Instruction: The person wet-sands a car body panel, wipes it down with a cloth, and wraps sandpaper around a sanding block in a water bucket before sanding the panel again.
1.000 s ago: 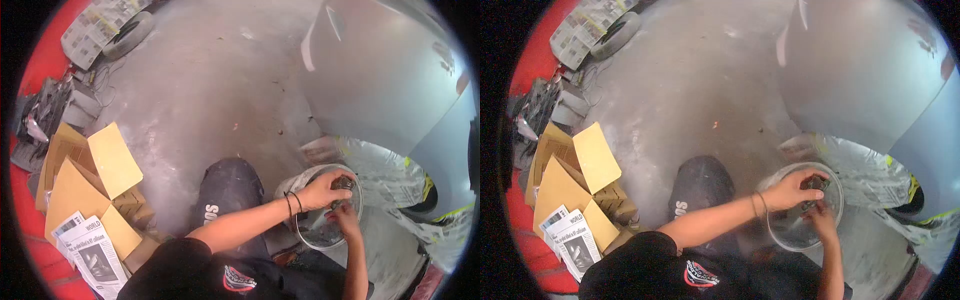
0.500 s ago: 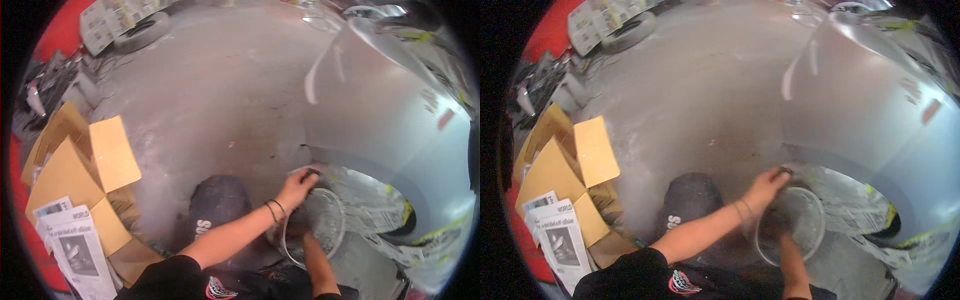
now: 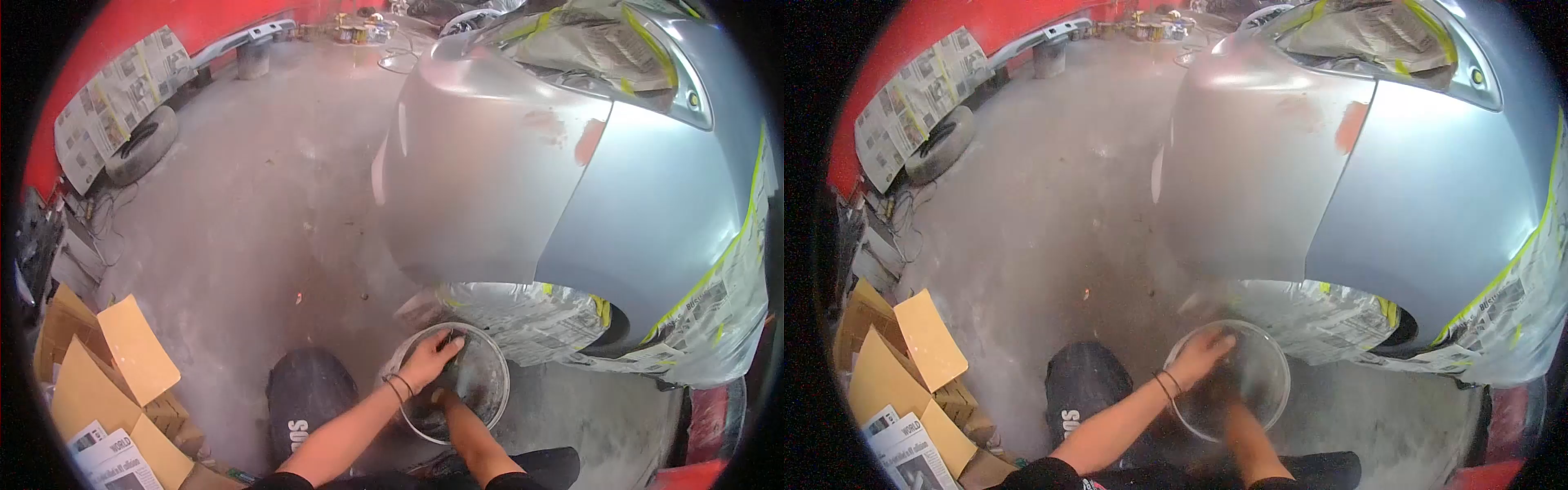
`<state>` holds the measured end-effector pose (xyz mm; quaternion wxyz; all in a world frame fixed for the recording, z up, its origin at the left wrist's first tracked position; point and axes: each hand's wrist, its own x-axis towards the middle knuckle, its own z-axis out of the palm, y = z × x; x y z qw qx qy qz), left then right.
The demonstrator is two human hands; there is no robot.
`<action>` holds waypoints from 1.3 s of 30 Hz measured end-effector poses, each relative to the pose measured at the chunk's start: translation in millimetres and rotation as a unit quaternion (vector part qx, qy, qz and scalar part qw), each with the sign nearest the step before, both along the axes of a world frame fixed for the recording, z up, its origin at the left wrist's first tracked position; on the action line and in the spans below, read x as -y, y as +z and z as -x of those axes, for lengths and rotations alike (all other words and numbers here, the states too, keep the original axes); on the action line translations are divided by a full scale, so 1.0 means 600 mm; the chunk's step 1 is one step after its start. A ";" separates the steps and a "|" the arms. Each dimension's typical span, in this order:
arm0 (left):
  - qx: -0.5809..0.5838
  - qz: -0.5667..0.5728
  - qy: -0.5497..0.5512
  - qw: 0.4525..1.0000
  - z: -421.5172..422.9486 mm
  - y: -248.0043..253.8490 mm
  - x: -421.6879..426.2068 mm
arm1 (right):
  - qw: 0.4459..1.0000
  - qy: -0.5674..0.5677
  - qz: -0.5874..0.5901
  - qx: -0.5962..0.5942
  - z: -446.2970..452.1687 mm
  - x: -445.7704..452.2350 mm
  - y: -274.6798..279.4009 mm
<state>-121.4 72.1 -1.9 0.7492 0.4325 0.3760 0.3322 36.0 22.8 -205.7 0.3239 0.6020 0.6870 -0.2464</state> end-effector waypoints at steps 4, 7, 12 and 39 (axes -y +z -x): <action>-0.136 -0.029 0.011 0.990 -0.028 -0.064 0.021 | 0.999 0.039 -0.002 -0.016 -0.014 -0.009 -0.003; -0.174 0.003 0.055 0.983 -0.046 -0.121 0.028 | 0.995 0.087 0.020 -0.042 -0.035 -0.007 0.010; -0.169 0.106 0.096 0.975 -0.048 -0.202 0.017 | 0.978 0.152 0.077 -0.121 -0.037 -0.020 0.288; -0.197 -0.508 0.573 0.613 -0.147 0.502 -0.182 | 0.886 -0.086 -0.284 -0.355 -0.237 -0.090 0.280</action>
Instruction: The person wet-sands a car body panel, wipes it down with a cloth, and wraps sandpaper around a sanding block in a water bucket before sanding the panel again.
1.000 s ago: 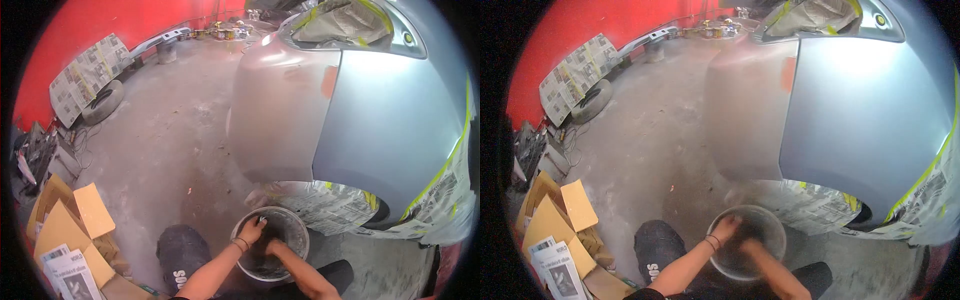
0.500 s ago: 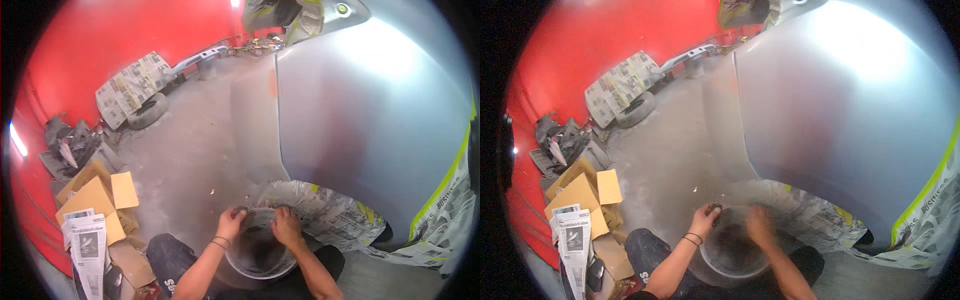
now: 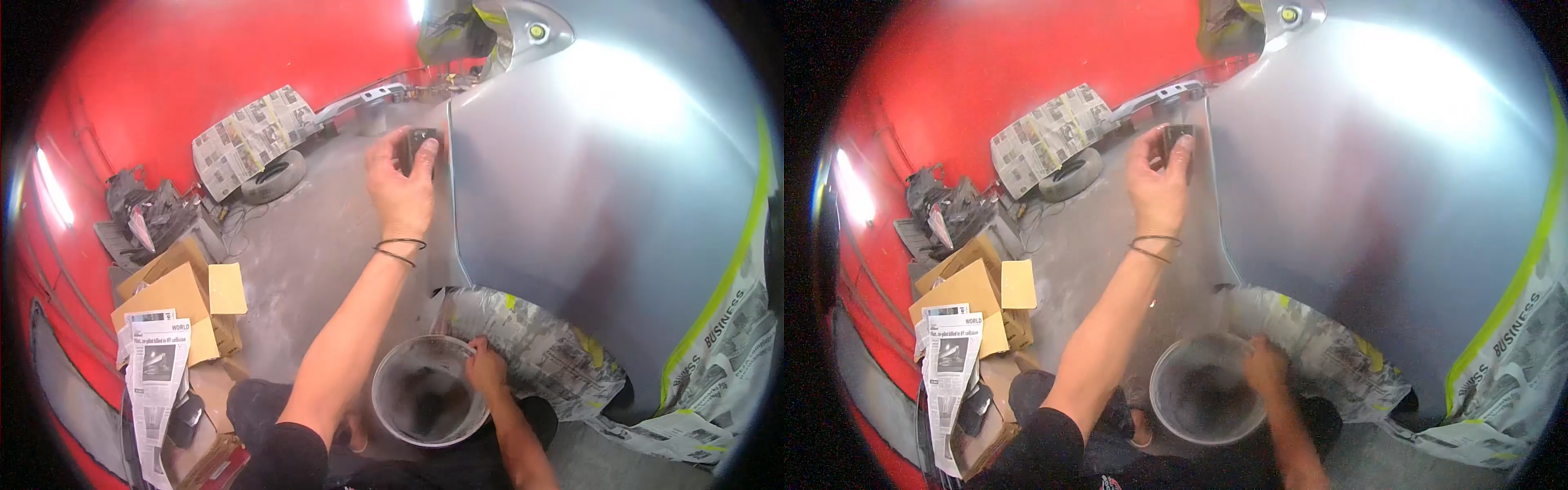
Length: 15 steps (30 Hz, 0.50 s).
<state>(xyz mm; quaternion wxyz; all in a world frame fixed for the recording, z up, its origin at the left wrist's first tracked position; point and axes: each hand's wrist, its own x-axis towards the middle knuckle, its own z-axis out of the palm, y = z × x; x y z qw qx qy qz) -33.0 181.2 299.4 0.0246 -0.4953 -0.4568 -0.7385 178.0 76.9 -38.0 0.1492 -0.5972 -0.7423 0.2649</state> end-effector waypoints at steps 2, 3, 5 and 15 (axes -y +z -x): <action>-0.022 -0.008 0.022 0.999 -0.021 -0.006 -0.001 | 0.997 0.015 -0.069 -0.023 -0.007 0.009 -0.020; -0.029 -0.010 0.028 0.999 -0.024 -0.020 -0.008 | 0.994 0.024 -0.100 -0.035 -0.008 0.010 -0.027; -0.013 -0.012 0.019 1.000 -0.037 -0.035 -0.010 | 0.994 0.026 -0.098 -0.034 -0.005 -0.001 -0.037; -0.021 -0.056 -0.006 0.998 -0.033 -0.018 -0.049 | 0.997 0.045 -0.019 0.051 -0.047 0.024 -0.018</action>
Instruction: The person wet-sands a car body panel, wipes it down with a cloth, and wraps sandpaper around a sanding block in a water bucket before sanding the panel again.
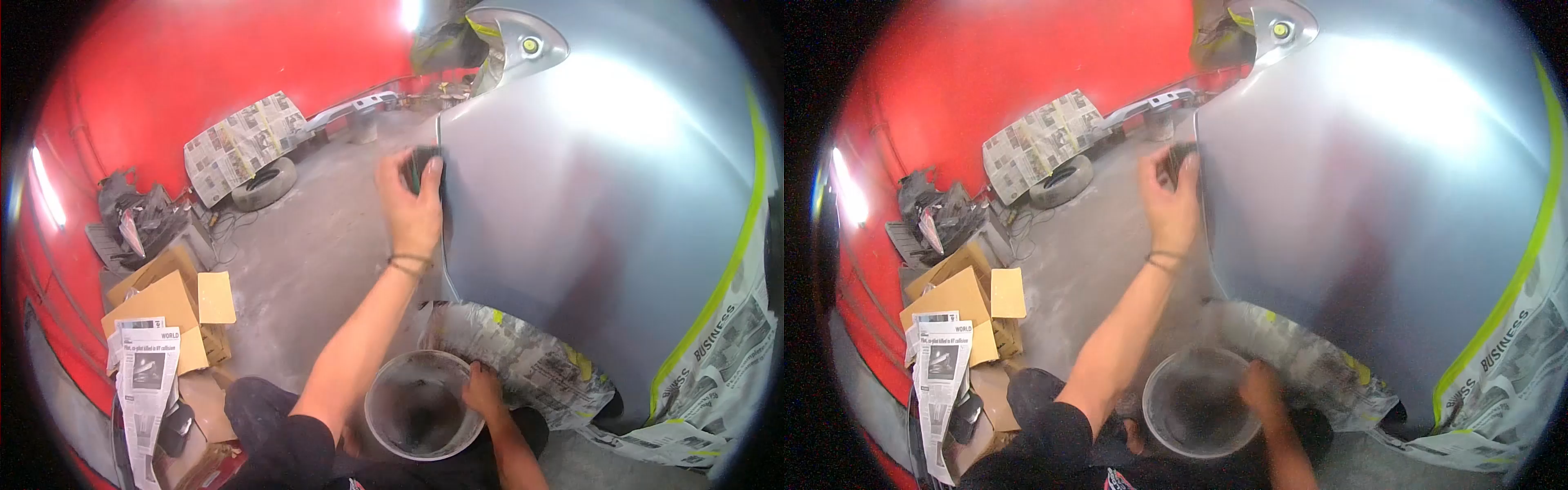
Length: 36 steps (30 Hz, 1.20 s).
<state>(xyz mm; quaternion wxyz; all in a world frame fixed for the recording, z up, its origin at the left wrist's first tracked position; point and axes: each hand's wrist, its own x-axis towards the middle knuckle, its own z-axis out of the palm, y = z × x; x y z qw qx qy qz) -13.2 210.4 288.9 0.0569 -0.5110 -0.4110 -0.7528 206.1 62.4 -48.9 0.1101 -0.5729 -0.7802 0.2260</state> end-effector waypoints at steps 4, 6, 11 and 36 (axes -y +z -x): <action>0.027 -0.022 -0.028 0.999 0.005 0.008 -0.016 | 0.999 0.002 -0.028 -0.022 -0.009 -0.007 -0.045; 0.054 -0.034 -0.057 0.996 0.009 0.031 -0.041 | 1.000 -0.013 -0.021 -0.019 -0.004 -0.005 -0.040; -0.013 -0.011 0.005 1.000 -0.002 -0.026 0.014 | 1.000 -0.006 0.012 -0.008 -0.005 -0.008 -0.026; -0.098 -0.053 0.057 0.992 -0.001 -0.042 0.007 | 0.999 -0.018 0.008 0.037 0.002 -0.012 -0.030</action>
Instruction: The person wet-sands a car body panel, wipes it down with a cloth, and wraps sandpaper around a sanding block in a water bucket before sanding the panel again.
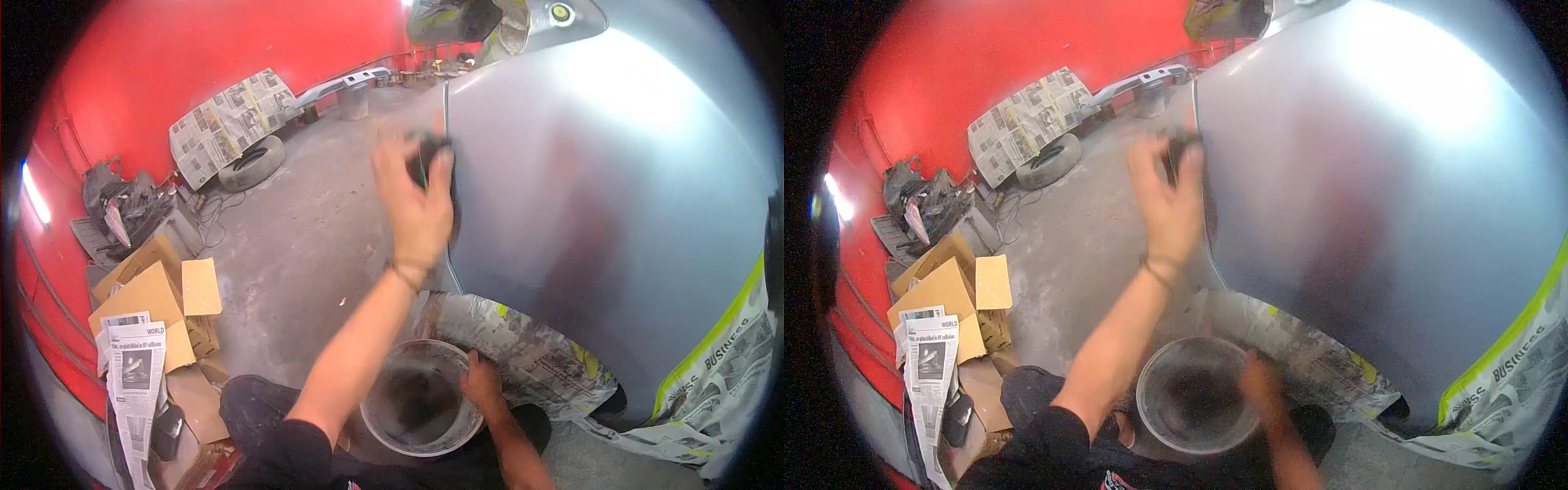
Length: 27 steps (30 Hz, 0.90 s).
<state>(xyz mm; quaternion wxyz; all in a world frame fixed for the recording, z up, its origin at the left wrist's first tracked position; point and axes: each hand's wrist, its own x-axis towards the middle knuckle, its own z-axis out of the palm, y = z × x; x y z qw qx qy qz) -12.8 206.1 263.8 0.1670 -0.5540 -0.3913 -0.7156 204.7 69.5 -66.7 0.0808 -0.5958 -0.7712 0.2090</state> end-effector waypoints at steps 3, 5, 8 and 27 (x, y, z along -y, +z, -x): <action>0.010 -0.020 -0.026 0.999 -0.002 -0.016 0.021 | 1.000 -0.019 0.016 -0.013 -0.002 0.003 -0.010; 0.015 0.004 -0.028 0.999 0.010 0.048 -0.003 | 1.000 -0.017 0.024 -0.009 -0.002 0.003 -0.011; 0.041 0.012 -0.050 0.998 0.019 0.118 -0.048 | 1.000 -0.011 0.000 -0.024 0.002 0.006 -0.005; -0.021 -0.014 0.002 1.000 0.014 0.026 -0.004 | 1.000 -0.003 0.029 0.001 -0.006 0.001 -0.001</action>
